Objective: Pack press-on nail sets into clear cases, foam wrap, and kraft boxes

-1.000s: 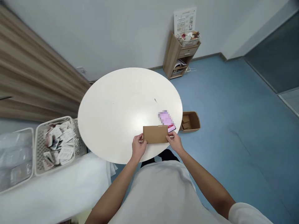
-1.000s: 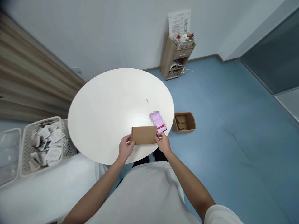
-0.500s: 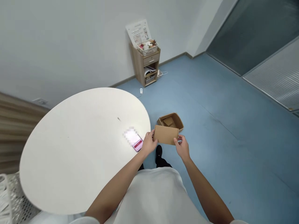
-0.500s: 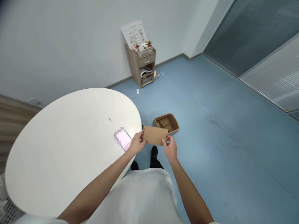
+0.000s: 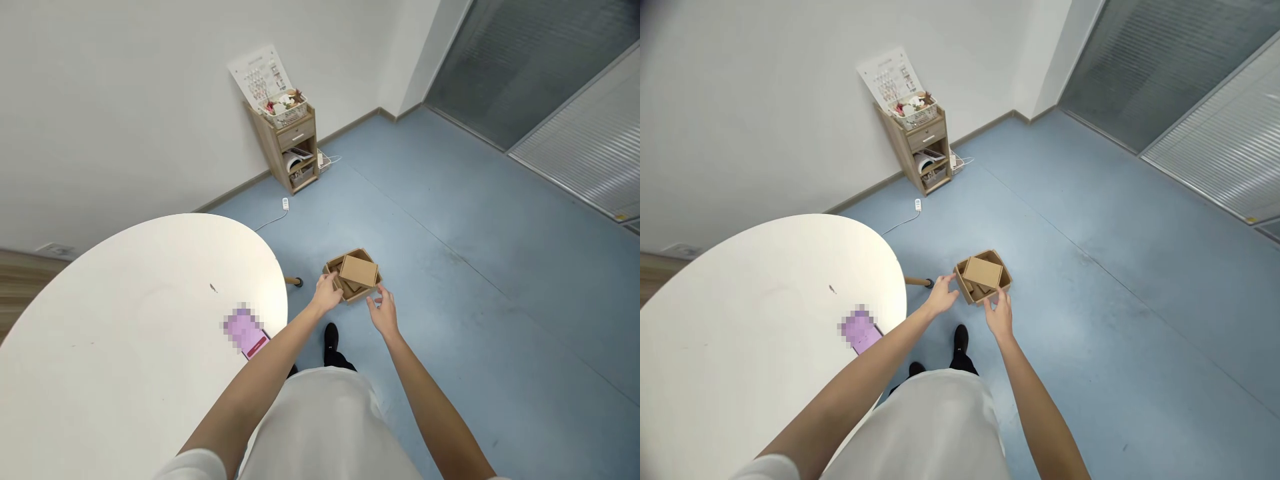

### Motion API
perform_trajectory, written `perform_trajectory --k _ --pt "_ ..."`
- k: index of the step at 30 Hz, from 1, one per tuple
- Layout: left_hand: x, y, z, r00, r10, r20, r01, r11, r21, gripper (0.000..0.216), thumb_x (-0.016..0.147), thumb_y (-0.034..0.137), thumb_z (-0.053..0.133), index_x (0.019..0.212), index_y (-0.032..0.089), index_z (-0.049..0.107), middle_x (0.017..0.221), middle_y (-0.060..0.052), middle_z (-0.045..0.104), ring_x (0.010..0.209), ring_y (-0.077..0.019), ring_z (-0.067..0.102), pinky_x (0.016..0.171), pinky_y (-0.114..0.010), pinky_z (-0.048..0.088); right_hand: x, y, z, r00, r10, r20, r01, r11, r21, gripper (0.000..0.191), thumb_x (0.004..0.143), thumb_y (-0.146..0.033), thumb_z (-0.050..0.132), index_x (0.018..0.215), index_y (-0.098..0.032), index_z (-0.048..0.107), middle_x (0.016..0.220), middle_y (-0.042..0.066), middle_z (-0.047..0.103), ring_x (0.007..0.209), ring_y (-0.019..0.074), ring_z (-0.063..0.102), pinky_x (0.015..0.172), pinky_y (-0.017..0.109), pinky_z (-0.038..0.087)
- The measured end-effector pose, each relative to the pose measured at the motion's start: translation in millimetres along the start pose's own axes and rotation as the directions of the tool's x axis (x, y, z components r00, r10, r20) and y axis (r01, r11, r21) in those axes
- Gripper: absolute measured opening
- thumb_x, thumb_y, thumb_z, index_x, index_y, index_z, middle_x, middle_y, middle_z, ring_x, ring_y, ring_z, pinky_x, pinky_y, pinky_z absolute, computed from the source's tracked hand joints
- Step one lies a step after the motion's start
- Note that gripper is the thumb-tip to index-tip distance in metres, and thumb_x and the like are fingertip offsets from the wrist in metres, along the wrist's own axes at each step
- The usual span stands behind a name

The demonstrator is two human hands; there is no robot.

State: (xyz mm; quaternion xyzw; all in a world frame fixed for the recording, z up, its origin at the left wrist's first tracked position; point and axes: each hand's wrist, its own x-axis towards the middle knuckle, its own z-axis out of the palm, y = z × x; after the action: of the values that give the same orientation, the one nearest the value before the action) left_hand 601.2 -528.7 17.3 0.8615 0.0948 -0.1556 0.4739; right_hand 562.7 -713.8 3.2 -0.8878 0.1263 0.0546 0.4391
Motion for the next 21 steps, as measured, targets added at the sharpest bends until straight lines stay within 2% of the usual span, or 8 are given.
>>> perform_trajectory --k 5,8,12,14,17,21 --pt "-51 -24 -23 1.000 -0.013 0.005 0.013 0.996 -0.083 0.040 0.069 0.024 0.052 0.108 0.014 0.053 0.107 -0.013 0.055 0.093 -0.0201 0.055 0.082 -0.033 0.043 -22 -17 18 0.985 -0.108 0.133 0.100 0.993 0.060 0.043 0.076 -0.035 0.044 0.114 -0.016 0.046 0.108 0.012 0.052 0.069 0.0149 0.057 0.071 0.033 0.046" --pt "-100 -46 -44 0.998 -0.058 -0.012 0.054 0.978 -0.199 0.030 0.074 0.030 0.049 0.099 0.015 0.055 0.088 -0.008 0.061 0.076 -0.0157 0.058 0.071 -0.030 0.046 -44 -38 32 0.939 -0.220 0.266 0.194 0.974 0.121 0.037 0.077 -0.035 0.044 0.109 -0.017 0.050 0.098 0.009 0.058 0.070 0.0160 0.057 0.068 0.032 0.047" --pt "-180 -83 -82 0.970 -0.185 -0.161 0.125 0.939 -0.322 0.036 0.074 0.035 0.049 0.106 0.018 0.050 0.088 -0.005 0.061 0.070 -0.0135 0.058 0.062 -0.026 0.046 -82 -77 64 0.821 -0.395 0.412 0.332 0.918 0.219 0.033 0.078 -0.035 0.044 0.105 -0.019 0.054 0.089 0.008 0.061 0.076 0.0176 0.057 0.070 0.031 0.046" --pt "-222 -104 -102 0.923 -0.272 -0.272 0.164 0.918 -0.362 0.038 0.074 0.036 0.049 0.108 0.019 0.049 0.091 -0.006 0.060 0.073 -0.0138 0.058 0.063 -0.026 0.045 -106 -101 86 0.747 -0.455 0.485 0.370 0.890 0.265 0.032 0.077 -0.035 0.045 0.103 -0.019 0.054 0.086 0.007 0.061 0.075 0.0173 0.057 0.071 0.031 0.046" --pt "-284 -140 -128 0.847 -0.363 -0.388 0.190 0.889 -0.417 0.039 0.074 0.039 0.049 0.107 0.019 0.051 0.093 -0.006 0.060 0.077 -0.0146 0.058 0.066 -0.027 0.045 -149 -134 123 0.627 -0.485 0.610 0.380 0.874 0.303 0.032 0.077 -0.038 0.046 0.100 -0.018 0.056 0.082 0.007 0.061 0.070 0.0162 0.056 0.063 0.029 0.046" --pt "-356 -192 -150 0.745 -0.437 -0.504 0.181 0.860 -0.477 0.039 0.074 0.039 0.048 0.106 0.018 0.051 0.093 -0.006 0.059 0.078 -0.0150 0.058 0.068 -0.027 0.044 -212 -163 174 0.492 -0.486 0.722 0.360 0.869 0.339 0.037 0.075 -0.040 0.049 0.102 -0.016 0.054 0.080 0.006 0.060 0.065 0.0138 0.054 0.057 0.026 0.044"
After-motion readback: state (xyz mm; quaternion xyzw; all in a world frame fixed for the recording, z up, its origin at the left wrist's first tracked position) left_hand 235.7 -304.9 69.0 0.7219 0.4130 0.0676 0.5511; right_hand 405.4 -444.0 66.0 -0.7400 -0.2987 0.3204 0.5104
